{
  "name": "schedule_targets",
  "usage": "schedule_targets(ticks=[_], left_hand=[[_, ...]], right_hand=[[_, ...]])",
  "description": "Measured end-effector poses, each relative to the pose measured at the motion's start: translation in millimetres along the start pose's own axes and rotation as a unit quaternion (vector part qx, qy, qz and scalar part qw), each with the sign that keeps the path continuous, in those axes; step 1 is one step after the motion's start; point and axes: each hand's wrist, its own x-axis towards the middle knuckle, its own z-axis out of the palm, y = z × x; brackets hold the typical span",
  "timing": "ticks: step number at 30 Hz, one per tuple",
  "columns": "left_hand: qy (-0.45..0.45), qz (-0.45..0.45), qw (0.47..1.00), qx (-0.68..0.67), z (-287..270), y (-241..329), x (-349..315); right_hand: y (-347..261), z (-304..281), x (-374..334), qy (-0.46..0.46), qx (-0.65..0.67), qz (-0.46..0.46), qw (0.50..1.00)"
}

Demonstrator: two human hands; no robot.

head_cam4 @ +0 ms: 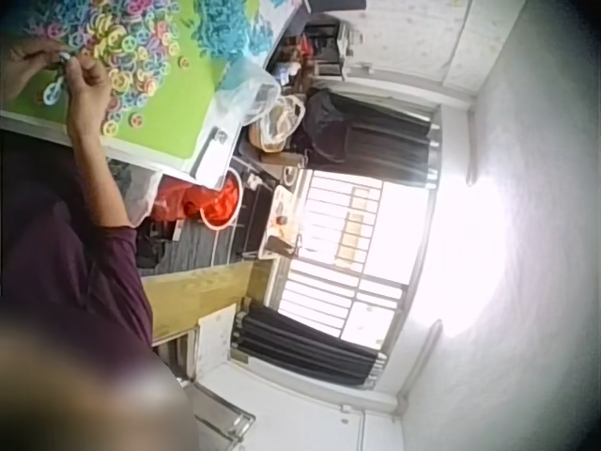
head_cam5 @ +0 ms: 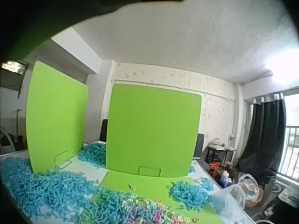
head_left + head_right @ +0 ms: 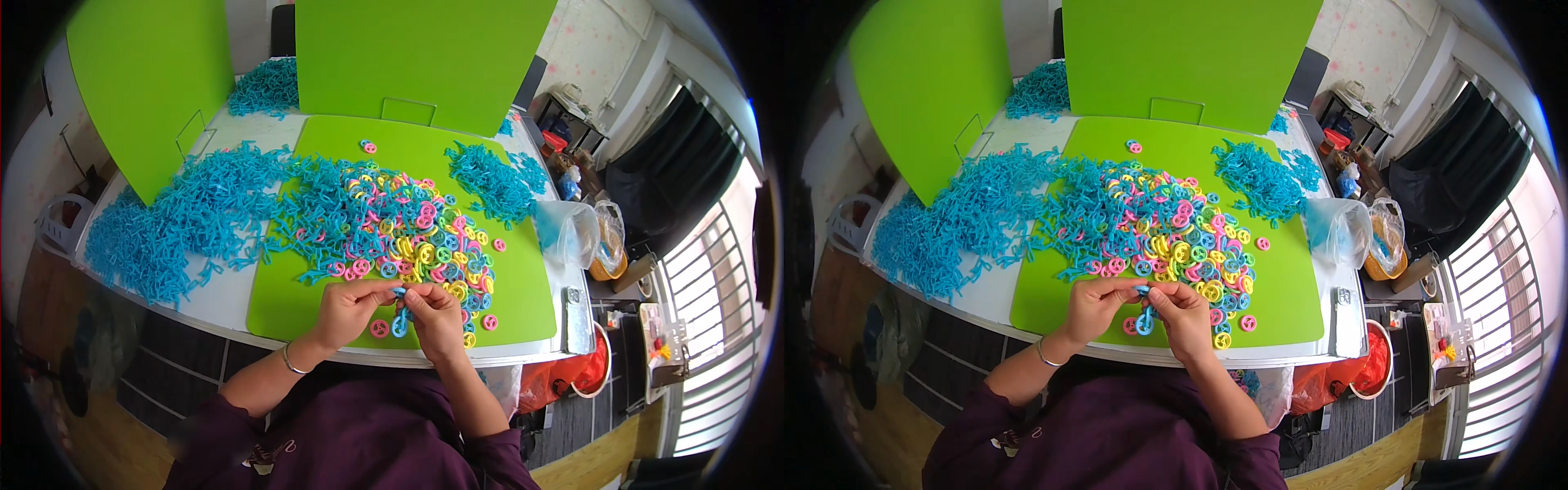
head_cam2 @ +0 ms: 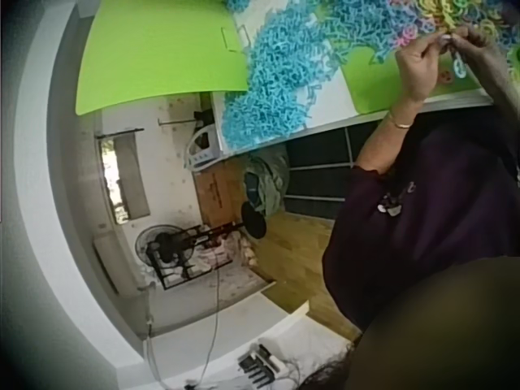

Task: Handling and sorting colorful plastic ring toy parts on a workbench.

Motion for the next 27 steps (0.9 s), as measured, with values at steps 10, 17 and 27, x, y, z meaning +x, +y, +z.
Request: schedule_targets(ticks=[10, 17, 27], left_hand=[[0.003, -0.085, 0.991, -0.103, -4.5, -2.1, 3.0], [-0.008, -0.183, 0.967, -0.178, -7.1, -1.6, 5.8], [0.024, -0.138, 0.982, -0.124, -6.0, -1.1, 4.0]], right_hand=[[-1.4, 10.9, -5.7, 0.030, -0.169, -0.072, 0.983], [-8.7, -0.8, 4.0, -0.021, -0.196, -0.004, 0.980], [-12.4, 14.0, 1.1, 0.000, -0.215, -0.040, 0.976]])
